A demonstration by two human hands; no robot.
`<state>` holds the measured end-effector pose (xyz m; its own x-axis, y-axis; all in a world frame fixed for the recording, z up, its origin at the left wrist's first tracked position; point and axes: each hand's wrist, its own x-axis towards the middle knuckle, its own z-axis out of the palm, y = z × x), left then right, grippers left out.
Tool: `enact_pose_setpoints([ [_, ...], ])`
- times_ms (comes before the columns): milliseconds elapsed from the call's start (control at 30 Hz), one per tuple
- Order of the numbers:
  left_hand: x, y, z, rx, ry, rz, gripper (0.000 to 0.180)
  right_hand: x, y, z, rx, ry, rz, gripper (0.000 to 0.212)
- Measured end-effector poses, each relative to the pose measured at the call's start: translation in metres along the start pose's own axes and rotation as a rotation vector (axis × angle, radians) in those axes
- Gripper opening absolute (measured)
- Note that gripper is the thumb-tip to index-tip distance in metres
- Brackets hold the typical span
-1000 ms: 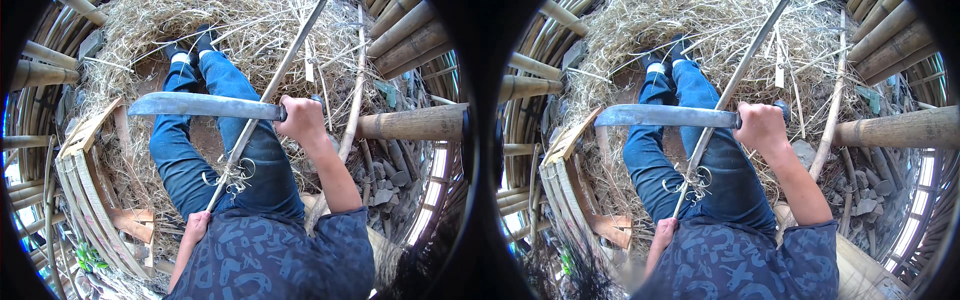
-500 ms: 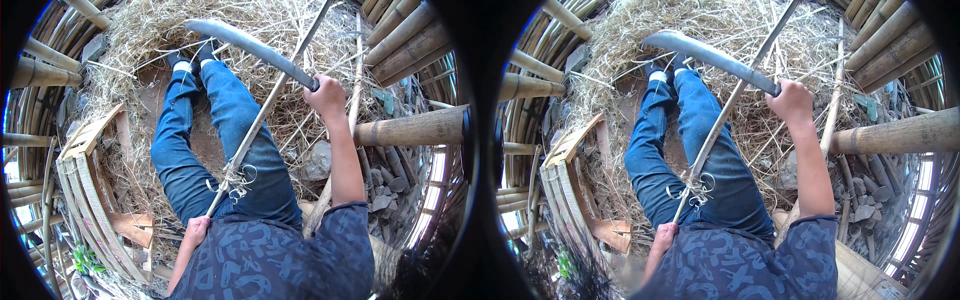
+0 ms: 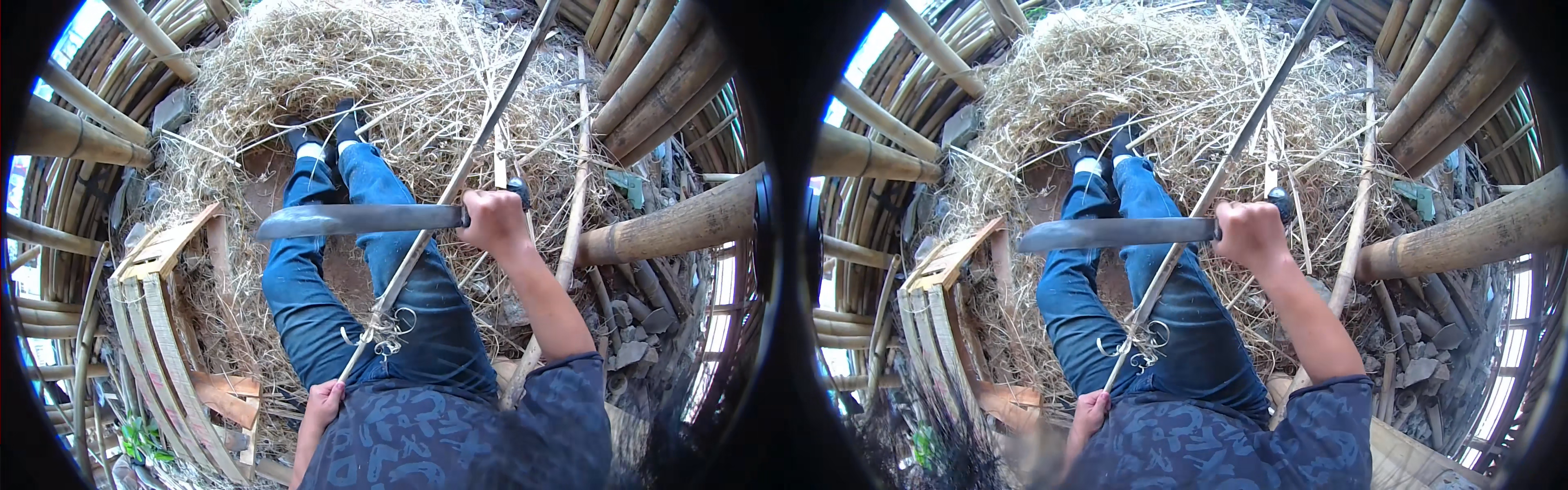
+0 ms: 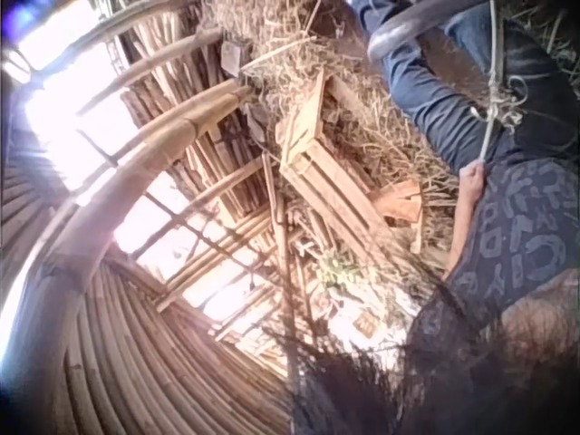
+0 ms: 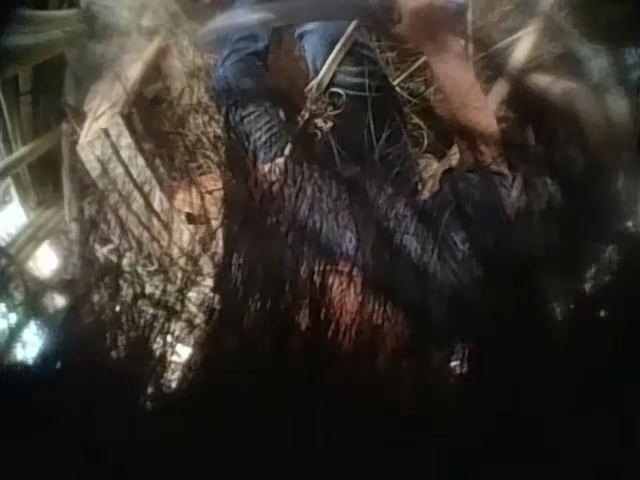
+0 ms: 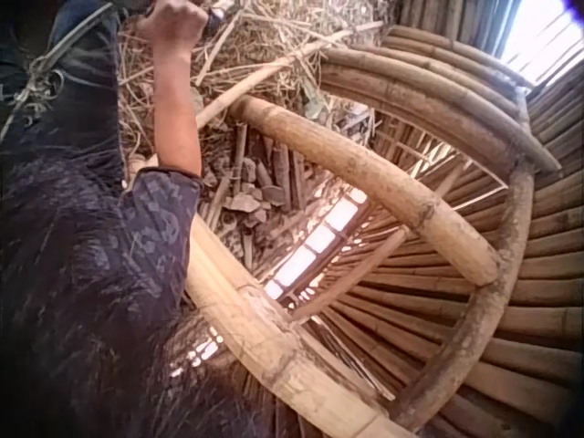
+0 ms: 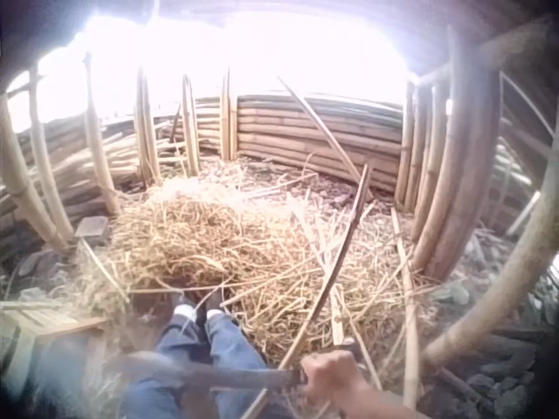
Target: The person holds a bamboo stick and shaves it along its length using a machete.
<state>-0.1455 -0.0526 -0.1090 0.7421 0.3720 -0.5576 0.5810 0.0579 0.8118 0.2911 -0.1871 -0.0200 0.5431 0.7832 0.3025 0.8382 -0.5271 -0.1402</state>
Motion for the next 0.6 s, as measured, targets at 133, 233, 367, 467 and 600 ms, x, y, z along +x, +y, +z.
enact_pose_setpoints([
  [133, -0.004, -0.003, 0.002, -0.034, -0.003, -0.062, 0.035, 0.012, 0.049, -0.006, -0.057, -0.041, 0.219, 0.011],
  [233, 0.002, -0.004, 0.003, 0.014, -0.002, -0.024, 0.035, 0.017, 0.086, -0.012, -0.188, 0.101, 0.458, 0.013],
  [367, 0.004, -0.001, 0.003, 0.009, 0.021, 0.015, 0.035, 0.013, 0.061, -0.010, 0.057, -0.045, 0.486, 0.014],
  [467, 0.006, 0.000, 0.002, -0.002, 0.008, -0.043, 0.034, 0.002, 0.036, 0.001, 0.111, 0.019, 0.302, 0.013],
  [600, 0.011, -0.003, 0.002, -0.048, 0.005, -0.052, 0.033, 0.008, 0.025, -0.001, -0.002, 0.033, -0.026, 0.018],
])
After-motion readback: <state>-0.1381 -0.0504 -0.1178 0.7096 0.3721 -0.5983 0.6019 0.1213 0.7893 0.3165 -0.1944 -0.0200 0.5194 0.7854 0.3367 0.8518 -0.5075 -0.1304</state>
